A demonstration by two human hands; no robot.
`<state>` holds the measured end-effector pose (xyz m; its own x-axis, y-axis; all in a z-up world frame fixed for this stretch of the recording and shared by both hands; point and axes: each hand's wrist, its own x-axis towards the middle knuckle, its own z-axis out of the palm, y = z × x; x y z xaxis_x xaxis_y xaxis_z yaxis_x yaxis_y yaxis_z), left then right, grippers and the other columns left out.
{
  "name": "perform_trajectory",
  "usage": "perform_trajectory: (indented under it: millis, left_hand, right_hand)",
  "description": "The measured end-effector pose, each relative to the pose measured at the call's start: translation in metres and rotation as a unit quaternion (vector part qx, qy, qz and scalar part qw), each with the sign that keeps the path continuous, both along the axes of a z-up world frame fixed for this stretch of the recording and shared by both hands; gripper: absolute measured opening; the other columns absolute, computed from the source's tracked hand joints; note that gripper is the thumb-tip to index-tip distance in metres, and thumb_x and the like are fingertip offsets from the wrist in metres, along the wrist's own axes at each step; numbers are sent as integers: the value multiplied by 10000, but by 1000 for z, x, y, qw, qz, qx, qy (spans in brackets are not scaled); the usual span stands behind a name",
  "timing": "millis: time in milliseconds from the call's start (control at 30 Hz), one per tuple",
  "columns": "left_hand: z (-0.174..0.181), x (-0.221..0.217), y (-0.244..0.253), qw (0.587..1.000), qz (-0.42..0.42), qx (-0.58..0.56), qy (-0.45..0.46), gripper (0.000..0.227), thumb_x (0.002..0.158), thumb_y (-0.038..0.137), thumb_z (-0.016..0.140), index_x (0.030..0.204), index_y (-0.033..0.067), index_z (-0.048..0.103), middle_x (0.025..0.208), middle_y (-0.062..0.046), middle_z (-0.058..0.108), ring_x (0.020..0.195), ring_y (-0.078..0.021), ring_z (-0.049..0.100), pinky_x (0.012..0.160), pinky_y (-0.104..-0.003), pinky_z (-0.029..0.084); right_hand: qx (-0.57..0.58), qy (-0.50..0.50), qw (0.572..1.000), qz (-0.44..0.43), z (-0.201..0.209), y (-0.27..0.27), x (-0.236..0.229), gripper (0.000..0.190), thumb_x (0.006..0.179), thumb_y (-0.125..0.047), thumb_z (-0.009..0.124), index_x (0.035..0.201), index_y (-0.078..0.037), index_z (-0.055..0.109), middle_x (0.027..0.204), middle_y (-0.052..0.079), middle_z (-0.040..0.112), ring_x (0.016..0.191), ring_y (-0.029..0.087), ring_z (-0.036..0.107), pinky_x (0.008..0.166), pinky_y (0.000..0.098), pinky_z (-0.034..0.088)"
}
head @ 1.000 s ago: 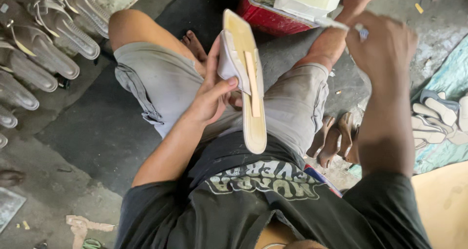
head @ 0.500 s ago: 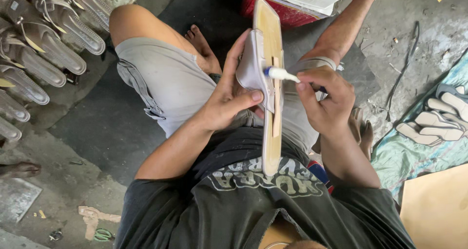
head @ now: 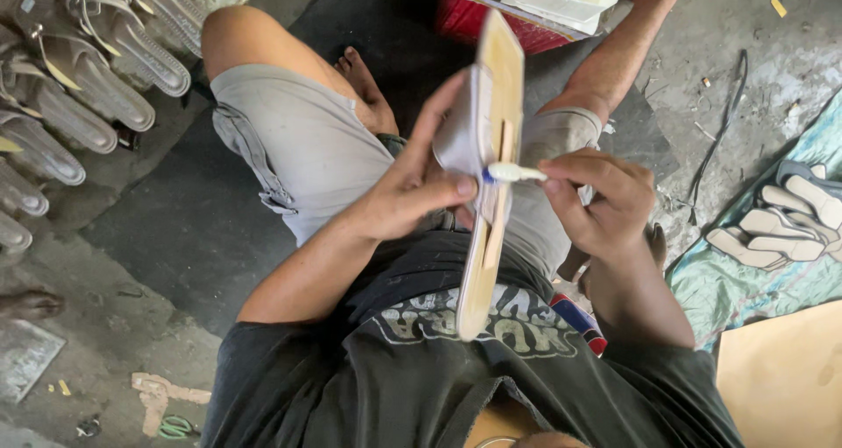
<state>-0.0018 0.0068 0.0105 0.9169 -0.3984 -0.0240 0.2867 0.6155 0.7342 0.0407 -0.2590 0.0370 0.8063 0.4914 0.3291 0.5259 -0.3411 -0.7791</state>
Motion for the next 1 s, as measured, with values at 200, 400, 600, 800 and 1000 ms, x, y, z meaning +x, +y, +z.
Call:
perform_trajectory:
  millis: [200,400,600,800,1000]
  left_hand:
    - [0,-7,-6,997,-72,-22,26,1012,969,77,689,1704,142,-3,1635,-196,290,1207,-251,626,757,-362,658]
    - [-2,-6,-5,997,-57,-44,21,1025,940,100,701,1679,147,-8,1593,-189,330,1161,-249,659,758,-374,666]
    - [-1,-11,-3,995,-96,-21,25,1032,949,101,712,1711,133,16,1543,-224,398,1155,-262,653,783,-383,647]
    - [-15,-12,-3,995,-56,-73,48,1057,919,85,706,1695,153,-9,1648,-166,303,1287,-257,594,907,-379,612]
    - [-27,-5,2,983,95,-123,102,1072,904,112,679,1683,198,-52,1618,-187,317,1367,-323,511,1048,-432,530]
  right_hand:
    - [-27,-8,996,-80,0,5,7,89,1057,-5,746,1138,-3,708,942,124,759,792,178,759,710,247,566]
    - [3,-48,997,-52,5,13,5,118,1000,-7,732,1095,-9,663,975,135,724,785,181,696,666,266,537]
    - [-26,16,993,-117,6,10,2,116,995,5,745,1106,1,711,889,72,712,699,111,616,578,225,445]
    - [-19,19,992,-122,-4,15,10,127,1011,31,732,1128,-9,706,967,83,706,806,128,650,688,252,506]
    - [-16,83,996,44,24,13,-11,138,918,3,748,1040,-38,699,952,89,723,752,114,692,620,236,513]
